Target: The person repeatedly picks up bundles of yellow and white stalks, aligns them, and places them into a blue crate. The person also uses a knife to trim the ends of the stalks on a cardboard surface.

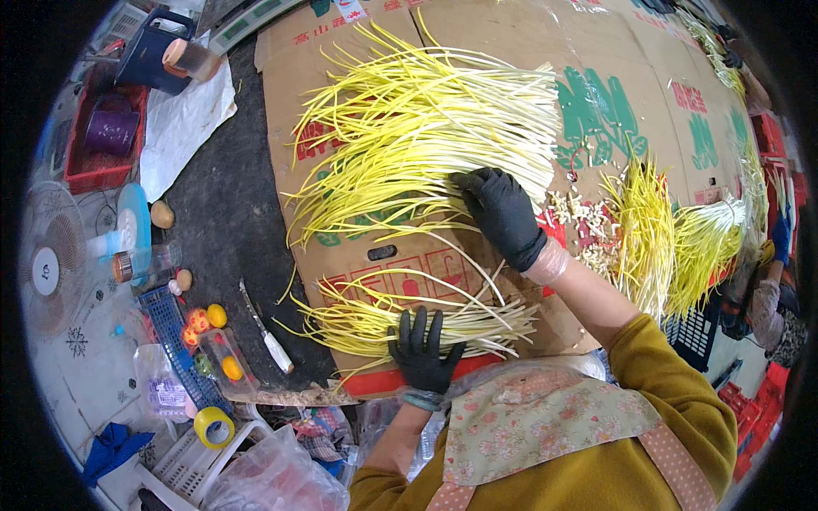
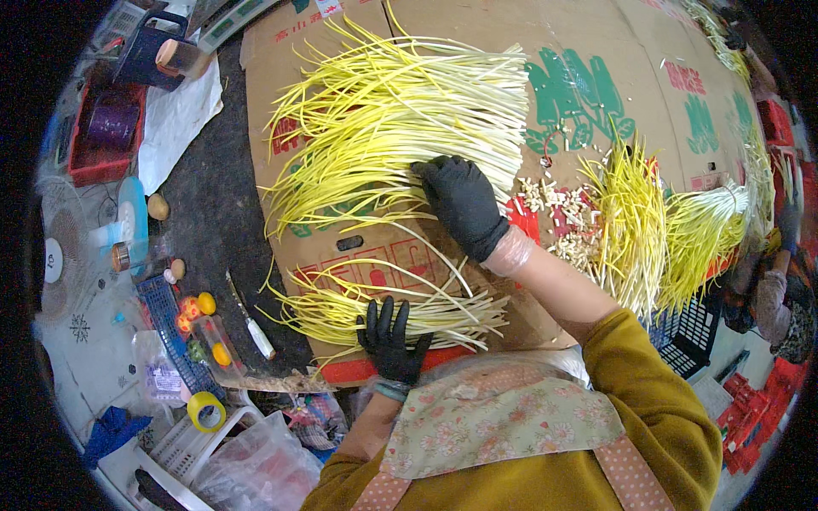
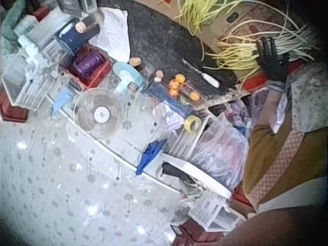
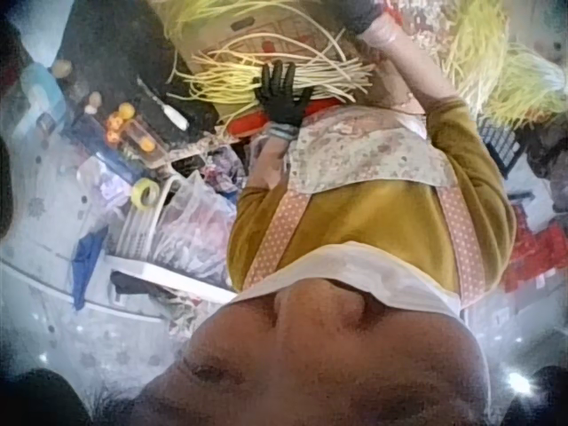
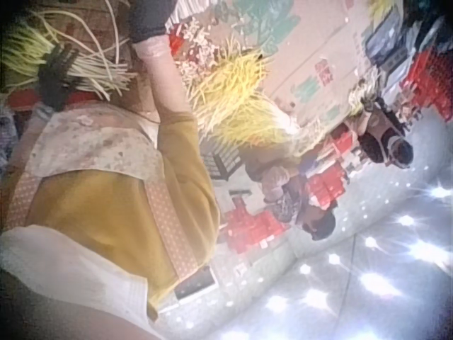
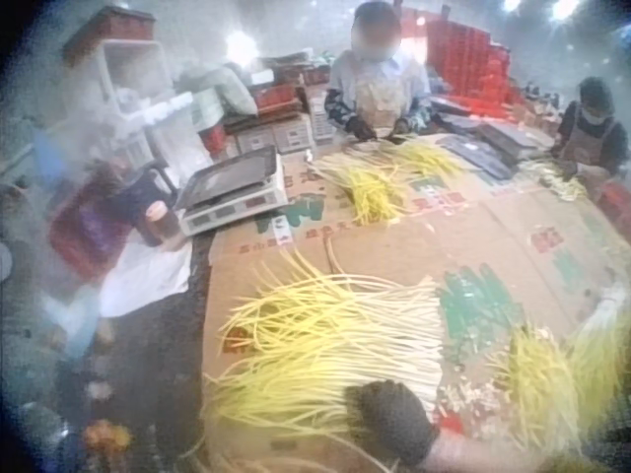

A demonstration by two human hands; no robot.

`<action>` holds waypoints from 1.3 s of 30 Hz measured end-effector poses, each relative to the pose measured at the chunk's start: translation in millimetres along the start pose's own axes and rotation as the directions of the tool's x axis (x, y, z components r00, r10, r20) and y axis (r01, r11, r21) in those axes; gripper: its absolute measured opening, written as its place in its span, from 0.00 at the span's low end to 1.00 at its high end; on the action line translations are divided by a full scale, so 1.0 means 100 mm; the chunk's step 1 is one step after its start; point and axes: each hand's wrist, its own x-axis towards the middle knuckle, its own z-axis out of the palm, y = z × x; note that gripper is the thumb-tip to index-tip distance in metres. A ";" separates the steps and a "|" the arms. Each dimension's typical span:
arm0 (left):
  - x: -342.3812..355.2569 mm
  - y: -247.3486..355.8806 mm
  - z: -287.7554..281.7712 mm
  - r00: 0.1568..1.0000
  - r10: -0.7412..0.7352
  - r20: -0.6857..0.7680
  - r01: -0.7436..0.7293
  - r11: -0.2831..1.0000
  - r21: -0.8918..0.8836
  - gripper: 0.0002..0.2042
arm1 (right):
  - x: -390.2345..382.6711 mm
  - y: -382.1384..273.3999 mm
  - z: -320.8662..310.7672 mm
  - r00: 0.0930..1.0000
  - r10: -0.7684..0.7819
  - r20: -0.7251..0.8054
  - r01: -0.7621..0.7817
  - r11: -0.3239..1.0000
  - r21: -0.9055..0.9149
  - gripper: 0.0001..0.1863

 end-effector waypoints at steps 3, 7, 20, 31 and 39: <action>-0.02 0.02 0.02 1.000 -0.025 -0.003 0.025 0.999 0.031 0.29 | 0.10 -0.01 -0.03 0.999 0.022 0.026 -0.023 0.999 0.043 0.12; -0.02 0.01 0.02 1.000 -0.021 0.001 0.021 1.000 0.011 0.30 | 0.17 0.04 -0.02 0.999 -0.038 0.009 0.037 0.999 0.019 0.13; -0.01 0.02 0.02 1.000 -0.025 0.006 0.024 0.998 0.066 0.29 | 0.19 -0.03 -0.12 0.985 -0.034 0.170 0.042 0.998 -0.047 0.20; 0.00 0.01 0.04 1.000 -0.027 -0.007 0.027 0.999 0.046 0.29 | -0.21 -0.17 0.05 0.998 0.064 -0.023 -0.064 0.998 -0.004 0.20; -0.01 0.01 0.04 1.000 -0.024 -0.012 0.024 0.998 0.063 0.30 | -0.09 -0.01 -0.19 0.996 0.079 0.027 -0.072 0.972 -0.222 0.29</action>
